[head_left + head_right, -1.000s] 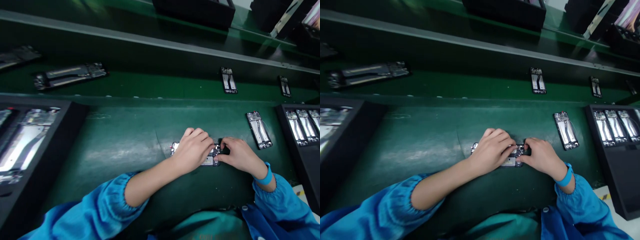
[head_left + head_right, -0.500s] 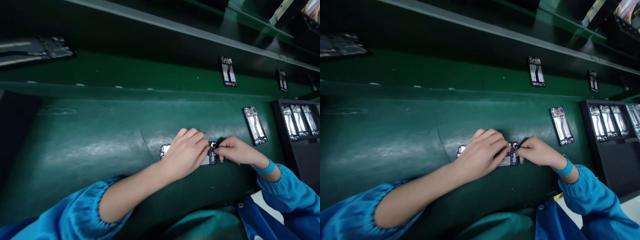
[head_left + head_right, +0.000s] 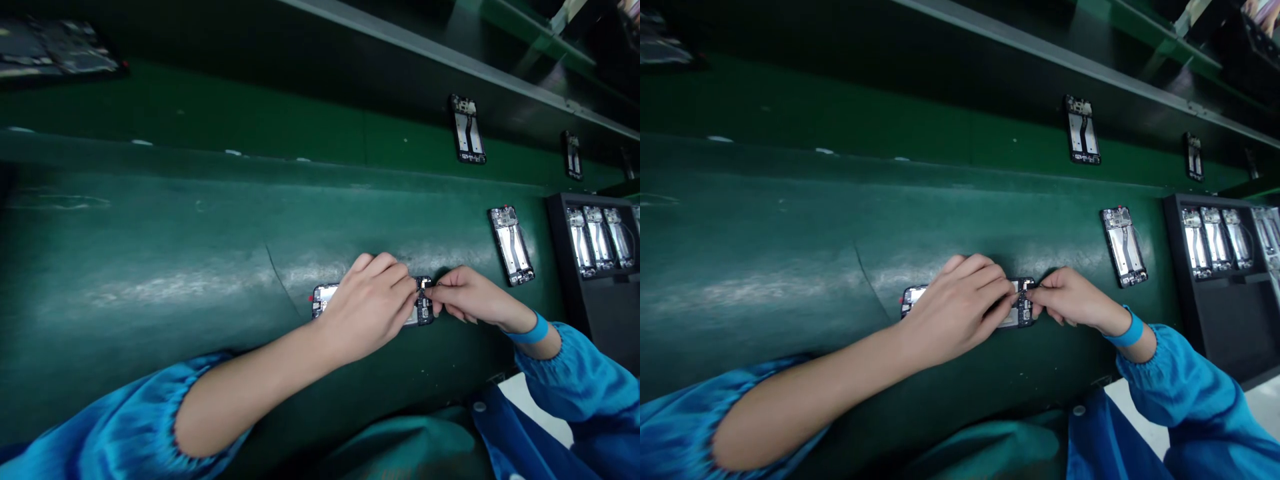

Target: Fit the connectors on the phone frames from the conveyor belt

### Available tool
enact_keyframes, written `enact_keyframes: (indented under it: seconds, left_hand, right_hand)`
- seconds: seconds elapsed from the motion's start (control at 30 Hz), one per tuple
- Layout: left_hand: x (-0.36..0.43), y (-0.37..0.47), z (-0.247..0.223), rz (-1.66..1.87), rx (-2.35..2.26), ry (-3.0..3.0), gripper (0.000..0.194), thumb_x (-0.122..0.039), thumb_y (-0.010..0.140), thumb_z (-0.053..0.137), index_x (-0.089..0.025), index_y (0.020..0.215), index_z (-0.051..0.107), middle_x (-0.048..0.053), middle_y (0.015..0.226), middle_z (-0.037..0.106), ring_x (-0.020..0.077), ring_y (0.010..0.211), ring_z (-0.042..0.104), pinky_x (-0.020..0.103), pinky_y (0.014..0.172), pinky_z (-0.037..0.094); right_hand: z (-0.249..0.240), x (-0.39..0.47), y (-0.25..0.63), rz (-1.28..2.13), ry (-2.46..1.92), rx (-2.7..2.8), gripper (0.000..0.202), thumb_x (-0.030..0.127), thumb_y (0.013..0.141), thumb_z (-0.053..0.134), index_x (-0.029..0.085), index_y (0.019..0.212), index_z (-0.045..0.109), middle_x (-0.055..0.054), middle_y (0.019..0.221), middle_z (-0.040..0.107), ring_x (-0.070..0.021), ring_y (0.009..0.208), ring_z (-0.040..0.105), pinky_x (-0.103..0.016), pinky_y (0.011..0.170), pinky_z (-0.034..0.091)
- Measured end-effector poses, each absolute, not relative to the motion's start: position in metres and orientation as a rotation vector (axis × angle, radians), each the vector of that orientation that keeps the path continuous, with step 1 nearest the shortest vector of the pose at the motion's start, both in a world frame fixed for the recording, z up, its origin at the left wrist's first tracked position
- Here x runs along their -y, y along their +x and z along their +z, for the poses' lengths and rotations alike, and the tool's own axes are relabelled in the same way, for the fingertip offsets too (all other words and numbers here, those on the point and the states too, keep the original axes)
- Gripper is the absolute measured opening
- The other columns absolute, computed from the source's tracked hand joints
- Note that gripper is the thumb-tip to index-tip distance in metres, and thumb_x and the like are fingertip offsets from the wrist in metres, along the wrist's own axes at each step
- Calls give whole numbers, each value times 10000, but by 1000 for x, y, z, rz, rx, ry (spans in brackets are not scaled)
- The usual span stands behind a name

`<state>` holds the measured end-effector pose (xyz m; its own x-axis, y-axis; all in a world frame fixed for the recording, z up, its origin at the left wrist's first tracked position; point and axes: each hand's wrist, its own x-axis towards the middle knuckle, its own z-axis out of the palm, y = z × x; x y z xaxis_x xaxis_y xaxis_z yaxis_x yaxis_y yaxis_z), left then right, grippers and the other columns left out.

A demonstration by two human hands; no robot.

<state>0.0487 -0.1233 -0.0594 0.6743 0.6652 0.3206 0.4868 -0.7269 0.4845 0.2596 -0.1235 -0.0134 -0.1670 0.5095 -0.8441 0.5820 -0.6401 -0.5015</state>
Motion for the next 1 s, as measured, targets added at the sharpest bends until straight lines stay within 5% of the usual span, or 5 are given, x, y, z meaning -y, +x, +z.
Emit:
enact_keyframes:
  seconds: [0.57, 1.0]
  left_hand:
    - [123, 48, -61, 685, -915, 2468, 265, -230, 1009, 491, -161, 824, 668, 42, 786, 632, 230, 871, 536, 381, 749, 333]
    - [116, 47, -61, 578, -936, 2295, 243, -262, 987, 515, -179, 834, 686, 49, 812, 624, 238, 891, 510, 375, 752, 341]
  right_hand:
    - [-12, 119, 254, -1851, 2072, -1355, 328, 224, 907, 572, 179, 585, 614, 80, 343, 438, -53, 280, 355, -171, 310, 246]
    - [-21, 119, 261, -1876, 1991, -1478, 305, 298, 902, 591, 177, 627, 640, 76, 367, 474, -55, 288, 395, -166, 307, 277]
